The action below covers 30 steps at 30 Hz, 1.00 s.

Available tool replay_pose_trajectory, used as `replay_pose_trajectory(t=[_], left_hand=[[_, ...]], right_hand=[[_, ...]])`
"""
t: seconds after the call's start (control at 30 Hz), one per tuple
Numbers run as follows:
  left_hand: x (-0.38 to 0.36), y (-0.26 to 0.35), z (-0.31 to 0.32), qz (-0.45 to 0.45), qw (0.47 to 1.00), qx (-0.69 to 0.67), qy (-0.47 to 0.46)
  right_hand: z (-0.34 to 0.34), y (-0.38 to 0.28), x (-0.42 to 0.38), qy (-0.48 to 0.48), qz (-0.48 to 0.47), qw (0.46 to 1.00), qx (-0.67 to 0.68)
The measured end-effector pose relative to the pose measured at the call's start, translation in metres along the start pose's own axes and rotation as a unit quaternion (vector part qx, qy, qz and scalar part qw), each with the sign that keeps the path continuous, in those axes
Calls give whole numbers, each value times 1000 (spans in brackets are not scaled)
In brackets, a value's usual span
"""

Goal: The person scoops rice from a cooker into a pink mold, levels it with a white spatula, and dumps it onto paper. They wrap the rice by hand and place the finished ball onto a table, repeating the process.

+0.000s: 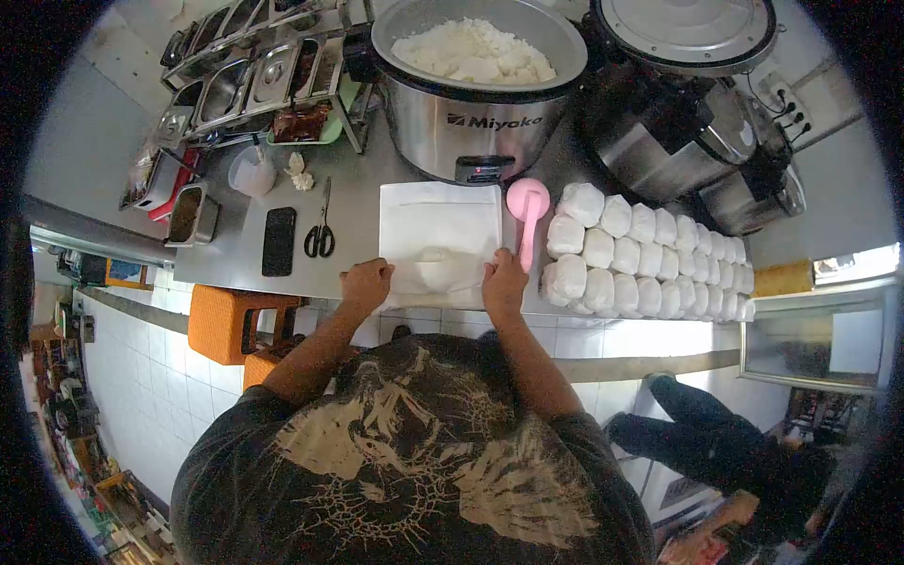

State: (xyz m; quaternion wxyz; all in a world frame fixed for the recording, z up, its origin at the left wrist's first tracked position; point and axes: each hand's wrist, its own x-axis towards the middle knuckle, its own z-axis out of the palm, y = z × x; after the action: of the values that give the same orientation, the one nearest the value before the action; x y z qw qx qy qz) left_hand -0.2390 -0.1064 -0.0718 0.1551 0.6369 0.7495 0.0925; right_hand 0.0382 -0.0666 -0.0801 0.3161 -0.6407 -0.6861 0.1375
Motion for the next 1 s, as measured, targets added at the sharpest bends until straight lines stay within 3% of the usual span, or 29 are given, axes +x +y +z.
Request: replay_pose_trajectory(t=[0.07, 0.17, 0.2, 0.27, 0.33, 0.43, 0.57, 0.67, 0.7, 0.73, 0.77, 0.83, 0.9, 0.97, 1.0], left_hand=[[5, 0, -6, -22, 998, -27, -54], [30, 9, -20, -31, 995, -23, -92], [41, 14, -23, -30, 994, -14, -100], [69, 18, -16, 74, 997, 6, -6], [100, 24, -13, 174, 984, 6, 36], [138, 40, -11, 113, 988, 71, -79], [152, 45, -22, 156, 969, 136, -137], [131, 41, -50, 244, 955, -4, -171], [119, 40, -57, 272, 951, -45, -143], [104, 40, -62, 300, 943, -86, -114], [90, 40, -66, 327, 933, -126, -86], [73, 41, -73, 289, 941, -148, -93], [63, 37, -73, 275, 949, -142, -65], [62, 25, -63, 286, 952, -106, -8], [60, 21, -65, 319, 945, -76, 4]], right_hand=[[-15, -25, -12, 85, -105, 988, -79], [-9, -28, -33, -242, -258, 935, 4], [-5, -33, -41, -221, -269, 937, -23], [3, -43, -51, -180, -292, 936, -77], [2, -46, -51, -202, -271, 936, -99], [-4, -57, -47, -214, -250, 940, -92], [-5, -54, -33, -157, -234, 960, 3], [-4, -56, 15, -86, -241, 967, 1], [-10, -67, 36, -91, -233, 968, -27], [-6, -66, 58, -71, -286, 952, -85], [-4, -65, 77, -136, -285, 940, -129], [-5, -63, 112, -270, -256, 899, -232], [-8, -61, 140, -415, -171, 819, -358], [-7, -54, 147, -447, -127, 803, -375], [1, -41, 138, -411, -144, 839, -326]])
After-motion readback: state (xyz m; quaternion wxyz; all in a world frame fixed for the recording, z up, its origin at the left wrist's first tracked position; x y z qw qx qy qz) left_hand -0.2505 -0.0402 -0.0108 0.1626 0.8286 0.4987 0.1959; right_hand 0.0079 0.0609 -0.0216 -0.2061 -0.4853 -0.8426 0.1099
